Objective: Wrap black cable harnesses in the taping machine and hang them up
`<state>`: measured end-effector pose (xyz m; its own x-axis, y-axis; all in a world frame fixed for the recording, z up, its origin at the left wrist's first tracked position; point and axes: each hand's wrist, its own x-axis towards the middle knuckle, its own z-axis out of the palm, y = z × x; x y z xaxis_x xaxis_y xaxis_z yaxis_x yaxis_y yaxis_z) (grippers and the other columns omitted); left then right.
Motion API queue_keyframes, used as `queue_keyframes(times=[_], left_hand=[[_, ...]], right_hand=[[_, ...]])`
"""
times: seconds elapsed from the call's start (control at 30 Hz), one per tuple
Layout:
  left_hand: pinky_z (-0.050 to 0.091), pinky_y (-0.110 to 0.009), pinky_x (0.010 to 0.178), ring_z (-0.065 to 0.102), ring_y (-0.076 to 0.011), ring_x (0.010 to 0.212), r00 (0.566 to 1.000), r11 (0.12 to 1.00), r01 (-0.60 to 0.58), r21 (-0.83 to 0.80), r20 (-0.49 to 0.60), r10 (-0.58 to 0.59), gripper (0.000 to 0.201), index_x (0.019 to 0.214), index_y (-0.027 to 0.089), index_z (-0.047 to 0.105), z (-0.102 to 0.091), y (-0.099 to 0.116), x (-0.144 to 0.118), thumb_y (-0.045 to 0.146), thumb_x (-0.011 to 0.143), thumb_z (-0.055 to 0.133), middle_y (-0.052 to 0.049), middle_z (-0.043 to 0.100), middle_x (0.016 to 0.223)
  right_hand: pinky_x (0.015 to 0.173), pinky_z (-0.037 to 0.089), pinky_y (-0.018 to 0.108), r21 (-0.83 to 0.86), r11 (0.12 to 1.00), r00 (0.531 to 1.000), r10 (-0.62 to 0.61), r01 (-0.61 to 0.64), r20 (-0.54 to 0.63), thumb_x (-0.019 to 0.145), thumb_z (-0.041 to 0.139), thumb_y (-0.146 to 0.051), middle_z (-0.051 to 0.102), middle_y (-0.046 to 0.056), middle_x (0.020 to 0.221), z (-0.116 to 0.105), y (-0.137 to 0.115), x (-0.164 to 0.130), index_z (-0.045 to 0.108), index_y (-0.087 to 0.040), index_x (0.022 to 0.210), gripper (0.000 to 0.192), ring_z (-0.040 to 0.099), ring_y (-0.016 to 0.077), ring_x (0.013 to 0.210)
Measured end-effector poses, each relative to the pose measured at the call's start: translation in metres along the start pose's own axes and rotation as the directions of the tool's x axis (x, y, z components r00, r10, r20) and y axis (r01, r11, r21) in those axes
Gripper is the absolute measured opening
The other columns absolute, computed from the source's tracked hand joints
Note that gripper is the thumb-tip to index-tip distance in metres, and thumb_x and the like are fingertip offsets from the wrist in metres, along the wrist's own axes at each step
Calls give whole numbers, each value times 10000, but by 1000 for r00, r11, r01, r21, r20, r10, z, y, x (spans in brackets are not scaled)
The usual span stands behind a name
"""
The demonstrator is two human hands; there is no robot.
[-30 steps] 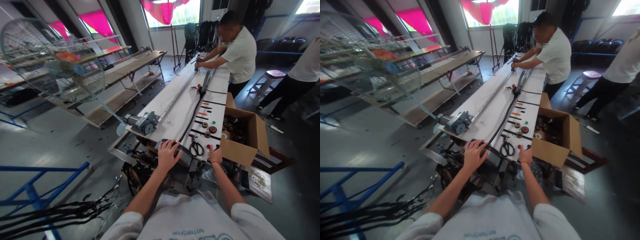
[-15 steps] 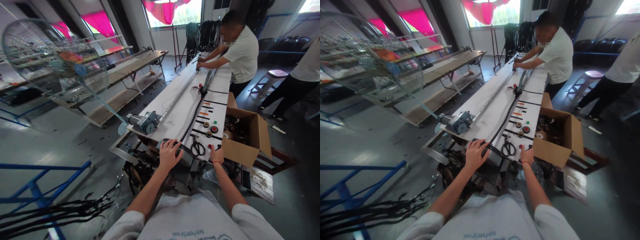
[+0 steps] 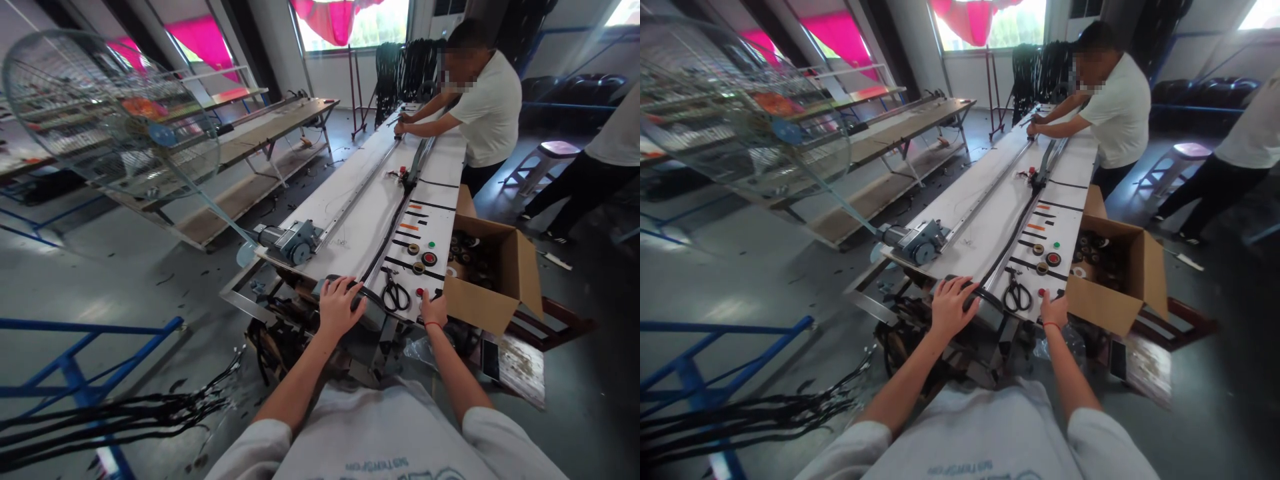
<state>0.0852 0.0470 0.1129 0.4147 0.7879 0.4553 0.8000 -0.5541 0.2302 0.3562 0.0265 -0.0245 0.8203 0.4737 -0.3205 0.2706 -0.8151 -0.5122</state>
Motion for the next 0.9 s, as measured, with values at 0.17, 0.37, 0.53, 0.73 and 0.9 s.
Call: queue_keyframes(times=[0.17, 0.37, 0.53, 0.73, 0.9], left_hand=[[364, -523, 1094, 606, -289, 1186, 1000, 1000, 6, 4, 23, -7, 289, 1146, 272, 710, -1, 0, 0, 360, 907, 574, -72, 703, 1241], [362, -521, 1103, 601, -288, 1192, 999, 1000, 12, 3, 30, -12, 283, 1144, 275, 710, -1, 0, 0, 352, 906, 579, -69, 698, 1242], [357, -515, 1102, 598, -285, 1196, 1000, 1000, 13, 8, 23, -13, 282, 1142, 267, 707, -1, 0, 0, 355, 909, 575, -68, 694, 1252], [356, -514, 1092, 604, -284, 1190, 1000, 1000, 4, 9, 21, -4, 282, 1140, 262, 704, -1, 0, 0, 360, 910, 573, -70, 701, 1243], [352, -512, 1094, 598, -287, 1199, 999, 1000, 14, 9, 32, -15, 290, 1148, 265, 704, 0, -1, 0, 369, 910, 574, -68, 695, 1259]], right_hand=[[966, 461, 457, -19, 1000, 1000, 4, -4, -3, 946, 419, -594, 535, 251, 1378, -1, -2, -2, 438, -61, 1408, 706, 551, 368, 1240], [967, 461, 436, -27, 1000, 1000, 7, -7, 11, 946, 411, -603, 531, 246, 1386, -1, -2, -2, 422, -83, 1425, 708, 544, 359, 1251], [970, 462, 445, -7, 1000, 1000, 2, -2, 13, 941, 434, -596, 532, 250, 1384, -2, -2, -2, 447, -71, 1406, 702, 542, 357, 1256], [976, 460, 456, -4, 1000, 1000, 15, -15, -2, 941, 440, -578, 544, 252, 1366, -3, -4, -4, 453, -68, 1397, 685, 553, 362, 1247], [977, 466, 459, -3, 1000, 1000, 6, -6, 2, 937, 456, -582, 540, 241, 1381, -4, -4, -4, 450, -80, 1417, 695, 551, 368, 1255]])
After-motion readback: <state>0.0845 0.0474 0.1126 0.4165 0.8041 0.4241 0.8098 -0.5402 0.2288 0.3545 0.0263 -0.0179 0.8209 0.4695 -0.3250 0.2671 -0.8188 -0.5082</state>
